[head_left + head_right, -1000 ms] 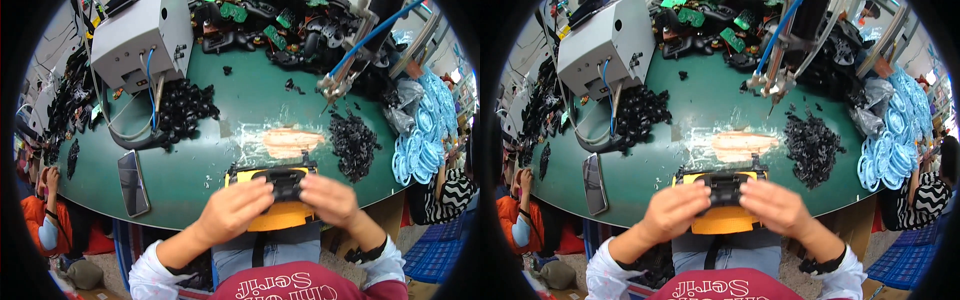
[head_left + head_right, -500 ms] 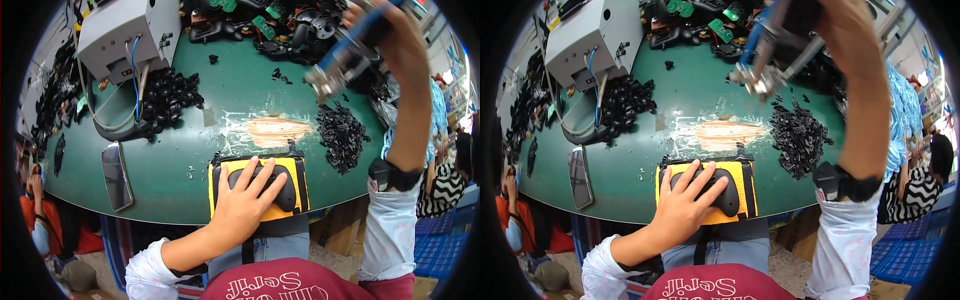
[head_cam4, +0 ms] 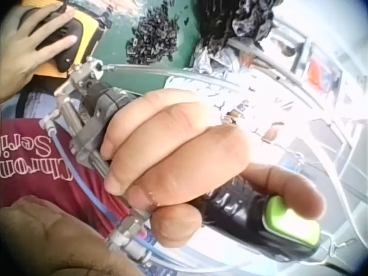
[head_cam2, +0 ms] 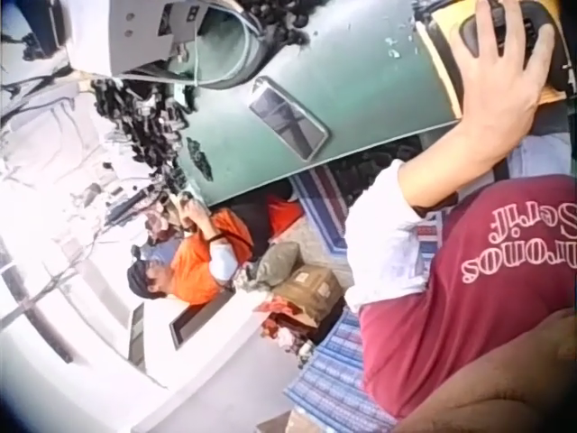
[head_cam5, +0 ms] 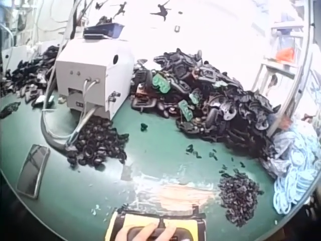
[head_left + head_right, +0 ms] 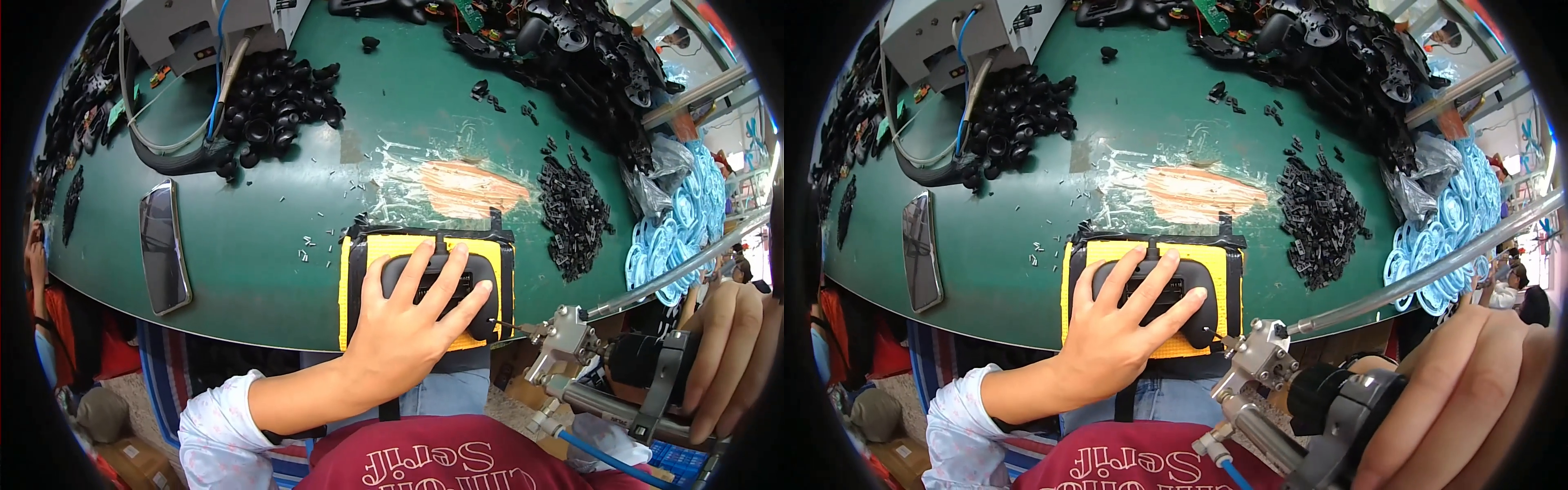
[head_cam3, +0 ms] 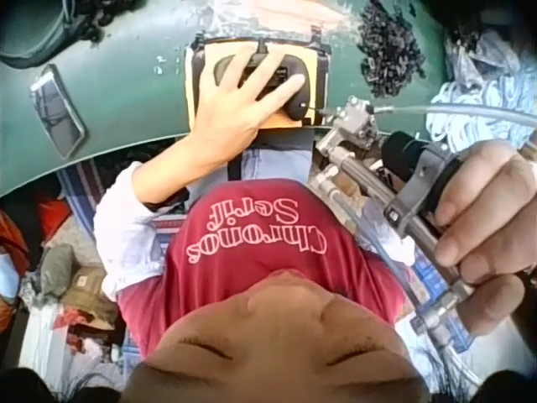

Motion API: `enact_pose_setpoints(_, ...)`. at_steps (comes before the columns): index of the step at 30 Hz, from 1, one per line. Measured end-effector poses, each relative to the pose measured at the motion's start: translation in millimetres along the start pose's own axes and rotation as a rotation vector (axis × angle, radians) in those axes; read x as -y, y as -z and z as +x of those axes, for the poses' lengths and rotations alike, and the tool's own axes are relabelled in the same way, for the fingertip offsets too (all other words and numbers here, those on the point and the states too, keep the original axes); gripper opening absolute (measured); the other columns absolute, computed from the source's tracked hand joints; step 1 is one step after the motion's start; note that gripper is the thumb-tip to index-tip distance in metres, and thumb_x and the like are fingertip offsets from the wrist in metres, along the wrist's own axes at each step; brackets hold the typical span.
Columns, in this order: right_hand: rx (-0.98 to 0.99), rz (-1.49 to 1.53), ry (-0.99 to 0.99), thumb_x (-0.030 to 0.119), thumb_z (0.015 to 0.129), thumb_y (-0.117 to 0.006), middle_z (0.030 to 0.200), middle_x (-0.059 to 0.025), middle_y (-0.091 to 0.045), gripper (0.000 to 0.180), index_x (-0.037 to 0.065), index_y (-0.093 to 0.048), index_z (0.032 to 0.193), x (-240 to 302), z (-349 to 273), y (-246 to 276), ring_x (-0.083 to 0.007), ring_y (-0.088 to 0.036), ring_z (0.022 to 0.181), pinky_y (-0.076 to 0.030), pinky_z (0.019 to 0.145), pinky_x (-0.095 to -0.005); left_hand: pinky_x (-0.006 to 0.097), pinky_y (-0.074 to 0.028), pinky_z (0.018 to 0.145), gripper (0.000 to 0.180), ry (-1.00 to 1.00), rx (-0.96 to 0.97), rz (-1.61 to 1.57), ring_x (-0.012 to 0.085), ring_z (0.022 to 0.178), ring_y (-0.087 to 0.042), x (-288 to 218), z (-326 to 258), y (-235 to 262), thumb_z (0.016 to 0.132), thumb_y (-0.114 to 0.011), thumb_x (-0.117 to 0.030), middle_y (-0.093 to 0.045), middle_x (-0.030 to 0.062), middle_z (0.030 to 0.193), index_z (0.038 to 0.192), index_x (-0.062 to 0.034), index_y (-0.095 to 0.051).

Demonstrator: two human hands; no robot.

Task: Assemble internal and external components of a hand-held electronic controller using hand tools.

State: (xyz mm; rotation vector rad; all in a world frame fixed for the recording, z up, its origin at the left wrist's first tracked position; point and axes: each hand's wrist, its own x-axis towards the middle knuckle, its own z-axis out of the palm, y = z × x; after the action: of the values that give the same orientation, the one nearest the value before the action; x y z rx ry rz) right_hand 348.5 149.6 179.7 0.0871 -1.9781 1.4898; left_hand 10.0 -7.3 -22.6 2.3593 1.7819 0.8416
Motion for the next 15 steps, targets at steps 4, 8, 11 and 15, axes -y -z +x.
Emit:
enact_pose_setpoints(4,-0.057,-0.045,0.014,0.002,0.089,-0.061,0.068,-0.004,-0.056,0.005,0.003,-0.056,0.092,-53,53,-92,-0.011,-0.062,0.055,-0.054,0.056,-0.021,0.057,-0.037,0.09,0.055,0.015,0.022,0.004,0.037,0.124,-0.047,2,-2,-1,0.076,-0.062,-0.01,-0.045,0.0126,0.145,0.129,-0.0242,-0.06)
enact_pose_setpoints(8,-0.131,-0.126,0.021,0.001,0.088,-0.062,0.067,-0.0044,-0.057,0.008,0.003,-0.056,0.092,-83,97,-138,-0.0113,-0.063,0.055,-0.056,0.057,-0.0208,0.057,-0.037,0.09,0.053,0.005,0.01,-0.013,0.0372,0.123,-0.047,2,1,-2,0.077,-0.062,-0.011,-0.045,0.0119,0.145,0.129,-0.0241,-0.06)
enact_pose_setpoints(11,-0.183,-0.174,0.024,-0.001,0.087,-0.064,0.066,-0.0047,-0.058,0.009,0.003,-0.056,0.092,-74,90,-136,-0.0115,-0.064,0.056,-0.058,0.058,-0.0207,0.057,-0.037,0.092,0.052,-0.012,0.039,0.0,0.0379,0.125,-0.045,1,3,2,0.078,-0.06,-0.01,-0.042,0.0173,0.146,0.129,-0.0236,-0.06)
enact_pose_setpoints(15,-0.362,-0.096,-0.025,-0.001,0.083,-0.069,0.068,-0.0064,-0.062,0.011,0.002,-0.059,0.084,-71,95,-143,-0.0124,-0.068,0.059,-0.062,0.065,-0.0192,0.06,-0.034,0.099,0.053,0.064,0.071,-0.148,0.0415,0.131,-0.041,4,3,6,0.08,-0.057,-0.006,-0.03,0.03,0.148,0.13,-0.0241,-0.06)
